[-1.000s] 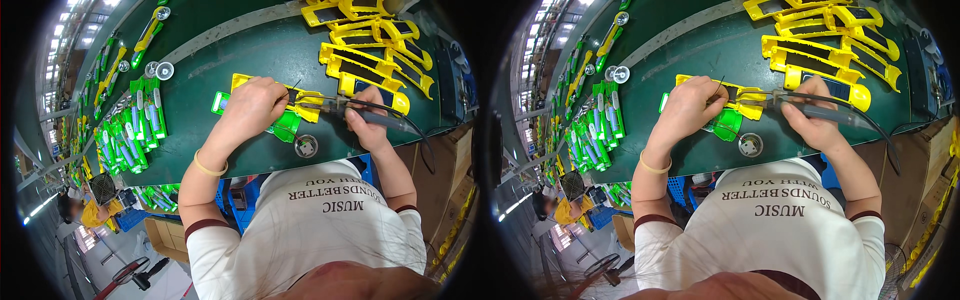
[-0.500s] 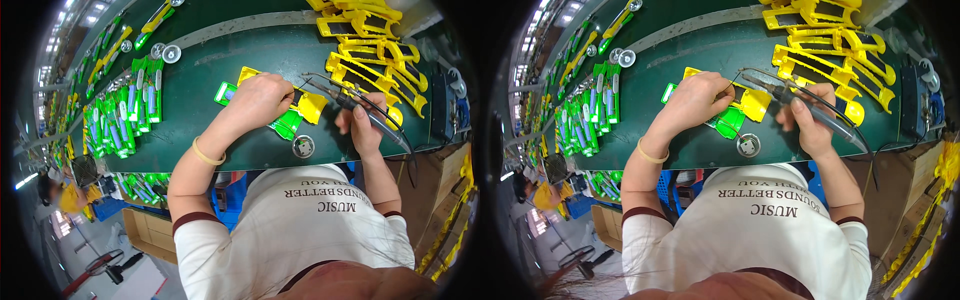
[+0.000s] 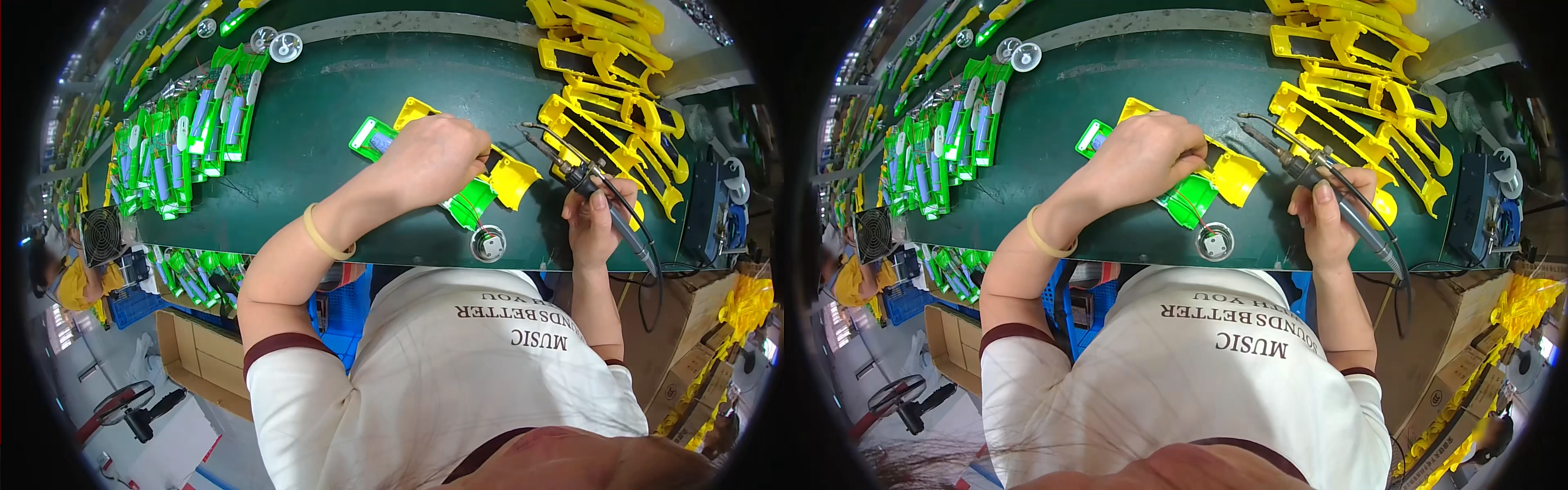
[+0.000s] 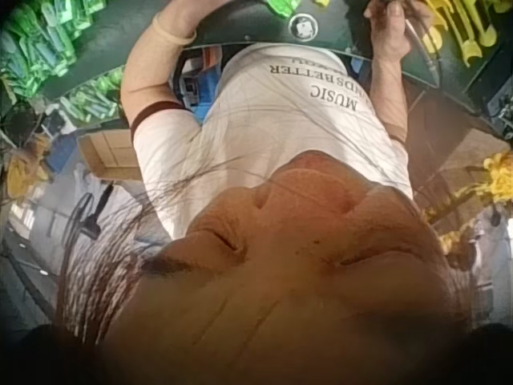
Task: Soldering wires and circuit board components into solar flashlight housings on an assembly line.
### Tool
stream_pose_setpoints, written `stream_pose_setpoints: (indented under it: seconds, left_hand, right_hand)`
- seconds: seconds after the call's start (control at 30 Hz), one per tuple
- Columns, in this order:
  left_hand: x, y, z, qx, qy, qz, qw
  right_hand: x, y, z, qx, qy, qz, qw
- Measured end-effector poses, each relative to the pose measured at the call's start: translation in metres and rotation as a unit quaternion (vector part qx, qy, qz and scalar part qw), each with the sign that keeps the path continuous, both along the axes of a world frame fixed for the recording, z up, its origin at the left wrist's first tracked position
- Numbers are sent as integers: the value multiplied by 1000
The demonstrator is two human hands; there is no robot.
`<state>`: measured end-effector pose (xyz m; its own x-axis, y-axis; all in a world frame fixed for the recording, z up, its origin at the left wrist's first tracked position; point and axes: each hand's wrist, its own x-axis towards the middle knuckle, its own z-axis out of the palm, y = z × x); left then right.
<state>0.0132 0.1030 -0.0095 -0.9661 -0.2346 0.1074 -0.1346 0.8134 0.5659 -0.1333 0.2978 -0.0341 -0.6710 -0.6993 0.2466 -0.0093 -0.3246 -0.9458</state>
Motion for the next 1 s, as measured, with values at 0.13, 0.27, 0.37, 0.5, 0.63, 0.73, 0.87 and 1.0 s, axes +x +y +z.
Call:
stream_pose_setpoints:
  seconds: [0.13, 0.27, 0.37, 0.5, 0.63, 0.73, 0.87, 1.0]
  left_hand:
    - [16, -9, 32, 100, 36, 92, 990]
    - [32, -10, 53, 494, -39, 147, 856]
    - [38, -4, 32, 695, 155, 145, 687]
    - [46, -21, 20, 627, 120, 163, 752]
    - [39, -39, 15, 291, 124, 162, 935]
    - [33, -65, 12, -99, 102, -8, 990]
    - [28, -69, 10, -44, 40, -35, 998]
    - [24, -68, 14, -79, 8, -56, 995]
  right_hand:
    - [0, 0, -2, -11, 0, -37, 999]
    - [0, -4, 3, -22, -11, -60, 998]
    - [6, -7, 12, -26, -32, -86, 995]
    - [19, -16, 21, 1, -34, -17, 999]
    - [36, -34, 24, 46, -6, 22, 999]
    - [46, -45, 23, 57, -37, 32, 997]
    - [49, -51, 6, 129, 19, 19, 991]
    - [49, -53, -1, 123, 2, 30, 992]
